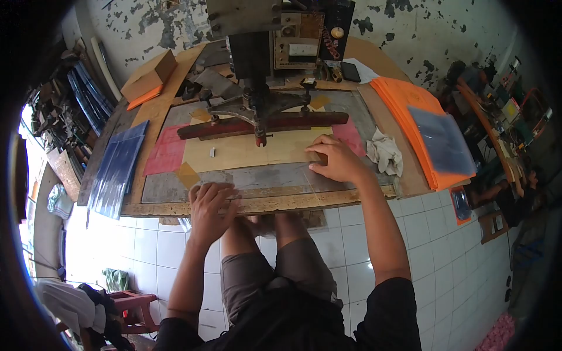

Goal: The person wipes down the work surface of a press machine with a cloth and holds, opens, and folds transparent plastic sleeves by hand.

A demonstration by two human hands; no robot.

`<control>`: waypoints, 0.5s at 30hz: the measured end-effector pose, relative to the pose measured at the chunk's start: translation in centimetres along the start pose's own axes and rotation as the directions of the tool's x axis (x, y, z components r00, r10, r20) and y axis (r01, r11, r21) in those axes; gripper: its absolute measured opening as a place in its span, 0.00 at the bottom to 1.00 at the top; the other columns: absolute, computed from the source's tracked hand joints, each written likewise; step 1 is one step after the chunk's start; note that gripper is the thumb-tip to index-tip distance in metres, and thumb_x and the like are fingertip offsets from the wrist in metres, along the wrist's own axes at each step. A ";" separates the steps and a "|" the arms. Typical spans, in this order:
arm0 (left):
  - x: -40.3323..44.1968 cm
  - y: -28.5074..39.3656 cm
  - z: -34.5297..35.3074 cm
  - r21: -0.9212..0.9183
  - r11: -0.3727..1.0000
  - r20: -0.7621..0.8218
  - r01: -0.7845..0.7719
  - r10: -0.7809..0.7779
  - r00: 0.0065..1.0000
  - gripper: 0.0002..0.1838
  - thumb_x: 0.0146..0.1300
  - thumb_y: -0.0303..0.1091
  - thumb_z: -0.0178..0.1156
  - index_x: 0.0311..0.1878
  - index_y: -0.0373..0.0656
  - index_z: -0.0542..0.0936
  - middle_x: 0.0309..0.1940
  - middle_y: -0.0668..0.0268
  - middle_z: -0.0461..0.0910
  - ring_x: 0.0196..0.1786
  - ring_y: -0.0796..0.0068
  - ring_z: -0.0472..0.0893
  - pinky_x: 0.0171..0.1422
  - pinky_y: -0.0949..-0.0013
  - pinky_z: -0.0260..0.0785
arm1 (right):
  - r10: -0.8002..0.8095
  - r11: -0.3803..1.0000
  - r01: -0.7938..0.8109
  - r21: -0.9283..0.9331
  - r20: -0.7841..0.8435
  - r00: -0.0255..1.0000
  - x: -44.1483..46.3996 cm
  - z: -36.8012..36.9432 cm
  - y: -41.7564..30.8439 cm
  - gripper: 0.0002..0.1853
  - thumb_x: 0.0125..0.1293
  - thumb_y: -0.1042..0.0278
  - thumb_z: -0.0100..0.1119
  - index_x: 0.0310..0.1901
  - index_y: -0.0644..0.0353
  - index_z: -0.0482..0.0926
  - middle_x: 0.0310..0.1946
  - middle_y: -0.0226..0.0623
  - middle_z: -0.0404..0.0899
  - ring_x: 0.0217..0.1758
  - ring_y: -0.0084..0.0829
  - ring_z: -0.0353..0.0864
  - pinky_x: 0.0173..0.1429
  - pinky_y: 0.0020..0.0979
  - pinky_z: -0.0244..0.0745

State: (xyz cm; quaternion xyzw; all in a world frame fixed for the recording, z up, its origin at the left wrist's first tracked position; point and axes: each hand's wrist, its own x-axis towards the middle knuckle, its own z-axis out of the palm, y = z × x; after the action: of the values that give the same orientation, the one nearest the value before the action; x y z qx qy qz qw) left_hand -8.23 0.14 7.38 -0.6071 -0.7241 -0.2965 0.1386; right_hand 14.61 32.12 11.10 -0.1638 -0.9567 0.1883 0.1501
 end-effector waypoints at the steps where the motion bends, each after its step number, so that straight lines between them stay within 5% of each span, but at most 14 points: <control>1: 1.0 -0.3 -0.1 -0.003 1.000 0.015 -0.008 0.008 1.000 0.20 0.66 0.43 0.74 0.59 0.48 0.88 0.59 0.66 0.87 0.66 0.61 0.81 0.75 0.49 0.64 | -0.005 1.000 0.005 -0.026 0.012 1.000 0.3 0.1 0.5 0.23 0.66 0.63 0.79 0.62 0.56 0.88 0.58 0.38 0.84 0.64 0.42 0.83 0.72 0.41 0.78; 6: 5.6 -1.5 0.5 -0.068 0.995 0.181 0.068 -0.055 0.982 0.21 0.66 0.47 0.75 0.56 0.45 0.90 0.50 0.63 0.88 0.60 0.55 0.84 0.75 0.51 0.66 | 0.124 0.989 -0.142 0.052 0.257 0.959 2.0 -2.1 -0.7 0.17 0.65 0.62 0.80 0.52 0.57 0.90 0.47 0.34 0.85 0.60 0.37 0.85 0.67 0.40 0.78; 9: 8.4 -1.9 -2.2 -0.116 0.977 0.497 0.180 -0.099 0.862 0.15 0.66 0.43 0.76 0.51 0.46 0.92 0.47 0.62 0.88 0.54 0.60 0.87 0.71 0.56 0.71 | 0.017 0.974 -0.065 0.216 0.216 0.976 2.1 -3.2 -0.7 0.12 0.67 0.66 0.80 0.47 0.59 0.90 0.45 0.33 0.85 0.55 0.34 0.86 0.62 0.38 0.79; 12: 11.4 -3.1 -6.1 -0.436 0.873 0.504 0.220 0.034 0.863 0.09 0.68 0.36 0.77 0.47 0.45 0.92 0.45 0.63 0.89 0.49 0.68 0.88 0.64 0.62 0.77 | -0.064 0.967 0.049 0.250 0.052 0.997 1.8 -8.4 -3.9 0.09 0.69 0.70 0.77 0.46 0.61 0.88 0.45 0.34 0.88 0.49 0.30 0.88 0.59 0.32 0.81; 15: 16.2 -4.3 -12.0 -0.513 0.858 0.229 -0.032 0.172 0.958 0.05 0.71 0.30 0.75 0.45 0.41 0.90 0.46 0.65 0.90 0.49 0.74 0.88 0.56 0.67 0.80 | -0.166 0.922 0.197 0.333 -0.119 0.979 3.4 -14.3 -6.6 0.09 0.72 0.71 0.75 0.50 0.61 0.87 0.44 0.31 0.89 0.49 0.25 0.88 0.60 0.32 0.82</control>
State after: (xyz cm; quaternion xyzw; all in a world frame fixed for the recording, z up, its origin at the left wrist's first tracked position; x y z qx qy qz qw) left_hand -17.91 5.55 24.75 -0.6942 -0.5997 -0.3830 -0.1082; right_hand 14.83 32.03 27.18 -0.0540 -0.9126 0.3300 0.2352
